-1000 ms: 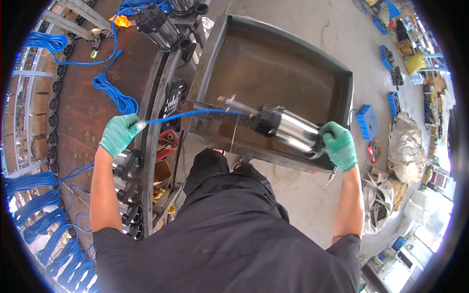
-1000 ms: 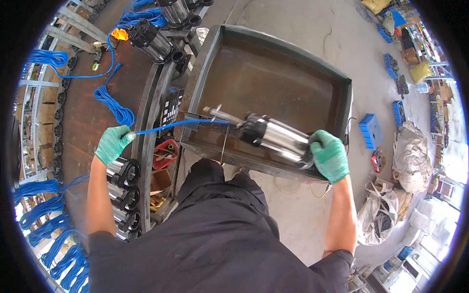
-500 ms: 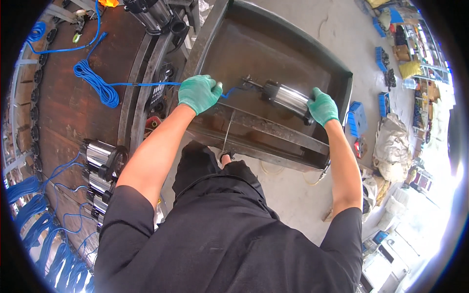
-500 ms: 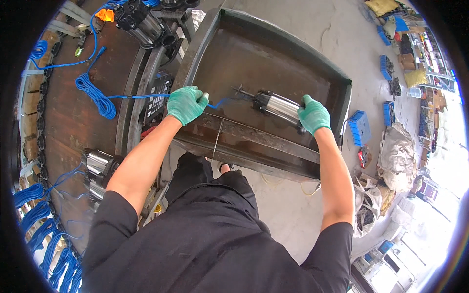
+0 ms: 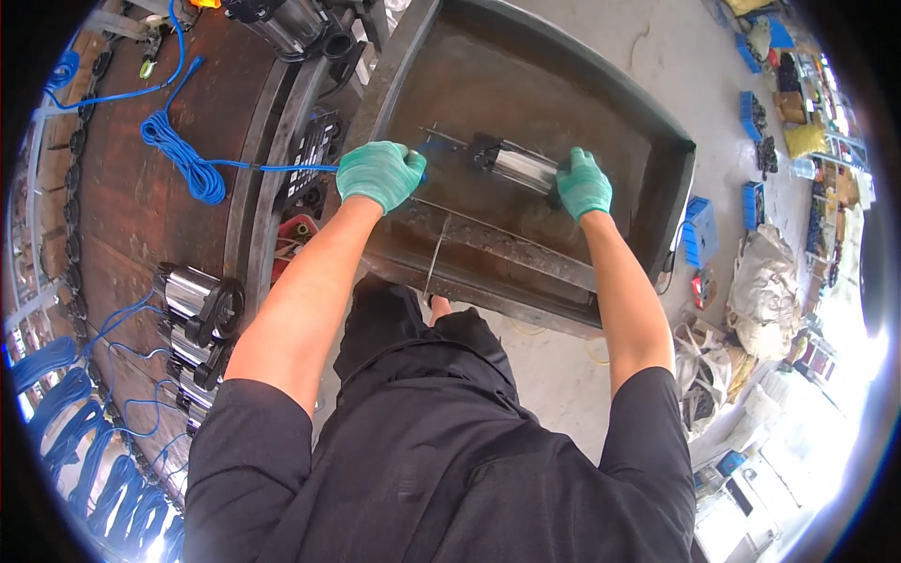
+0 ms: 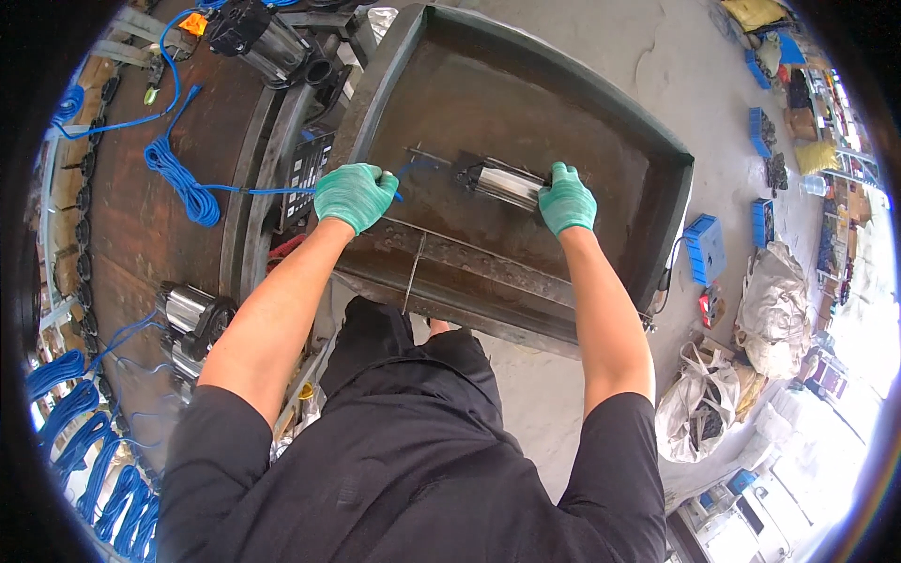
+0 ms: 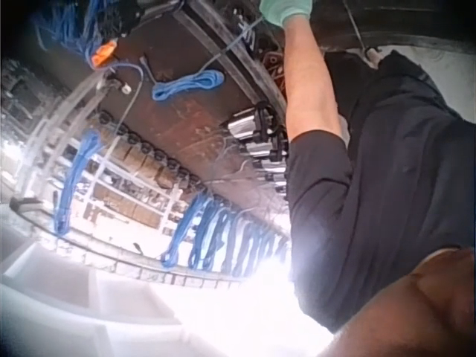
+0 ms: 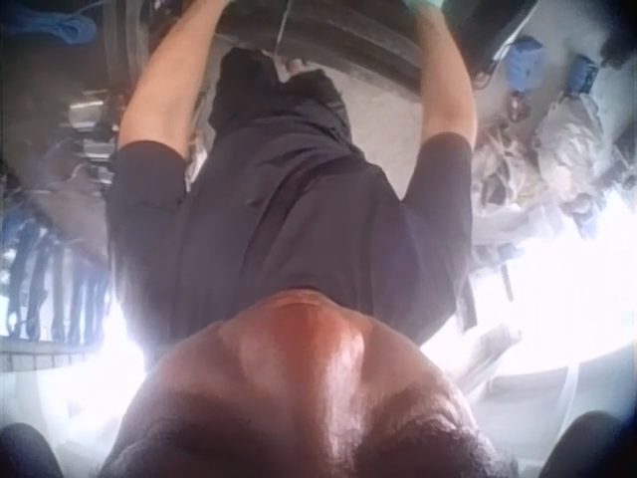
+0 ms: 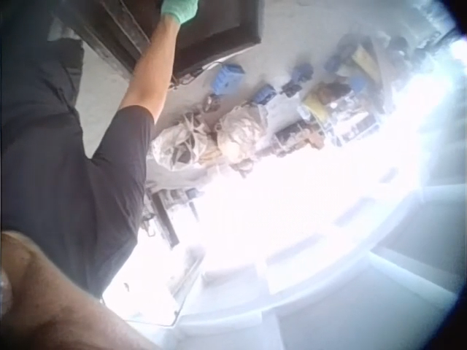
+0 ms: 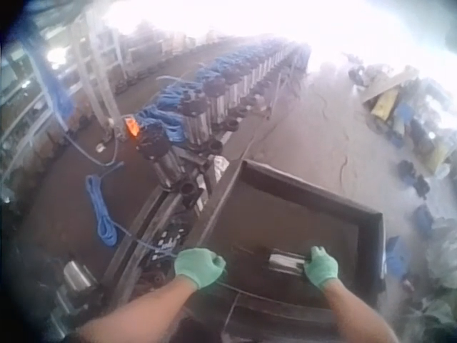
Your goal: The person, wearing gloves, picks up a pump from a conveyor, places it into a water tank, and then returns it to the conveyor. They use a wrench to adjust parts of the pump while it is submerged.
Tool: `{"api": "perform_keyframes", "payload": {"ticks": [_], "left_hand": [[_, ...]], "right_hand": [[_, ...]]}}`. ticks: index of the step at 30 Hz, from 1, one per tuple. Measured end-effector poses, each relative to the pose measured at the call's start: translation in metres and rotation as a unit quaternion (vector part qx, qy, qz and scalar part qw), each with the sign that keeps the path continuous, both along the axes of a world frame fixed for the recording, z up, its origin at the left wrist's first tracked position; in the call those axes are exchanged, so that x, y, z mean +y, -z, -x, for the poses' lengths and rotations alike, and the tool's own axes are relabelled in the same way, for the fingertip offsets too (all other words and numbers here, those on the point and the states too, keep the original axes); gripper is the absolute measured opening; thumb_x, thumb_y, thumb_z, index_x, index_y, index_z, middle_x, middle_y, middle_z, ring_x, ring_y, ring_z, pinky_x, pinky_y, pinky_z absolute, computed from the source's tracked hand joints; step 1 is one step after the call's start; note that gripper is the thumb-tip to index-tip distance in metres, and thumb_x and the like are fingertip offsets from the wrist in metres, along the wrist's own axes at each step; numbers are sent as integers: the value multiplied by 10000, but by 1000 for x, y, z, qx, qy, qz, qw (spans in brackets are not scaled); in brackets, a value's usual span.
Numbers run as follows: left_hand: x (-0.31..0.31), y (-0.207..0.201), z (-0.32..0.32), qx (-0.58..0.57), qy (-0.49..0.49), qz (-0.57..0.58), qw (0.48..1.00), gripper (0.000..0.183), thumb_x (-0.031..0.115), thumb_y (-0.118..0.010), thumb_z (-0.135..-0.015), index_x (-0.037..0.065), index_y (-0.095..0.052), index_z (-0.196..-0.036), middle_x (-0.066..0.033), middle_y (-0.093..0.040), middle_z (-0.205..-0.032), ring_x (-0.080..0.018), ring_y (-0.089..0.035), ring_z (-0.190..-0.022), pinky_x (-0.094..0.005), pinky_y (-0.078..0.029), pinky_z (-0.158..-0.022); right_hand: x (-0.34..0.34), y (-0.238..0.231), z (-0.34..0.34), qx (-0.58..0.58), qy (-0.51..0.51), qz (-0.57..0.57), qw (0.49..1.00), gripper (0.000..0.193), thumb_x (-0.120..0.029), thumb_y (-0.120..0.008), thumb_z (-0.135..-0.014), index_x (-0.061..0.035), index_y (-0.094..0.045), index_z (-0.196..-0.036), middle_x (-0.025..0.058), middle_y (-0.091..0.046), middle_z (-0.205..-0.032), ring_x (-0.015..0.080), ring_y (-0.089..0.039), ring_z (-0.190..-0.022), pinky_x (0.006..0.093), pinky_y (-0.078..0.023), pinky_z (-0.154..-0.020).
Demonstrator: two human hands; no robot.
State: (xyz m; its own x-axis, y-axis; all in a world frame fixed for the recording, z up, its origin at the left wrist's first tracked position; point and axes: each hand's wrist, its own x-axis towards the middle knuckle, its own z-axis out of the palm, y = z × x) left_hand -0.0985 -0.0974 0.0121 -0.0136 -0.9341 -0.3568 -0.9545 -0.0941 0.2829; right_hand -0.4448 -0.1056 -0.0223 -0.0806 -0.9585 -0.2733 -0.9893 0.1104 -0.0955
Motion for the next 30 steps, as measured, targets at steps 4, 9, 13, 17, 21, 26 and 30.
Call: {"api": "perform_keyframes", "payload": {"ticks": [4,9,13,17,21,26,30], "left_hand": [[-3,5,1,-23,6,8,1000,393,429,-527,-936,126,-771,-880,-165,-731,-938,-386,-694,-895,-487,-548,-792],[-3,2,5,-40,-1,-7,999,411,440,-510,-944,126,-769,-890,-166,-732,-929,-389,-694,-892,-490,-549,-796],[-1,3,3,-64,-1,-8,998,410,434,-503,-948,127,-768,-893,-171,-729,-918,-394,-694,-882,-495,-548,-791],[-1,5,5,-73,9,3,997,406,435,-500,-952,135,-769,-902,-170,-729,-924,-398,-692,-885,-498,-546,-789],[-2,-4,12,-71,1,-9,997,430,458,-484,-967,146,-779,-937,-159,-736,-959,-390,-696,-920,-490,-543,-833],[-2,-3,11,-112,5,-14,994,423,448,-494,-965,136,-779,-943,-169,-734,-962,-390,-697,-925,-485,-547,-833],[-2,-5,15,-114,-1,-19,993,429,451,-496,-969,130,-778,-929,-173,-735,-949,-390,-697,-922,-488,-538,-853]], "right_hand": [[7,7,-3,-39,19,41,998,323,-216,-628,-891,-79,-587,-1181,187,-634,-1200,422,-659,-1021,515,-539,-855],[50,-17,14,-137,-5,148,979,296,-220,-616,-927,-61,-613,-1176,197,-680,-1112,406,-681,-937,490,-543,-810],[98,-42,67,-223,104,122,961,202,-191,-626,-962,-37,-657,-1089,176,-712,-886,351,-685,-805,403,-539,-761],[140,-23,152,-164,137,130,968,193,-193,-623,-979,-29,-658,-1074,177,-708,-876,316,-685,-769,397,-533,-722],[157,-2,174,-165,176,159,958,232,-256,-618,-999,-37,-662,-1062,201,-716,-909,376,-682,-791,433,-522,-722],[145,-11,148,-93,249,115,957,312,-365,-584,-999,-73,-684,-1042,228,-710,-908,445,-668,-869,495,-516,-768],[143,-11,151,-58,246,80,964,354,-403,-529,-1006,-90,-686,-1056,239,-707,-955,464,-658,-923,538,-512,-808]]}}
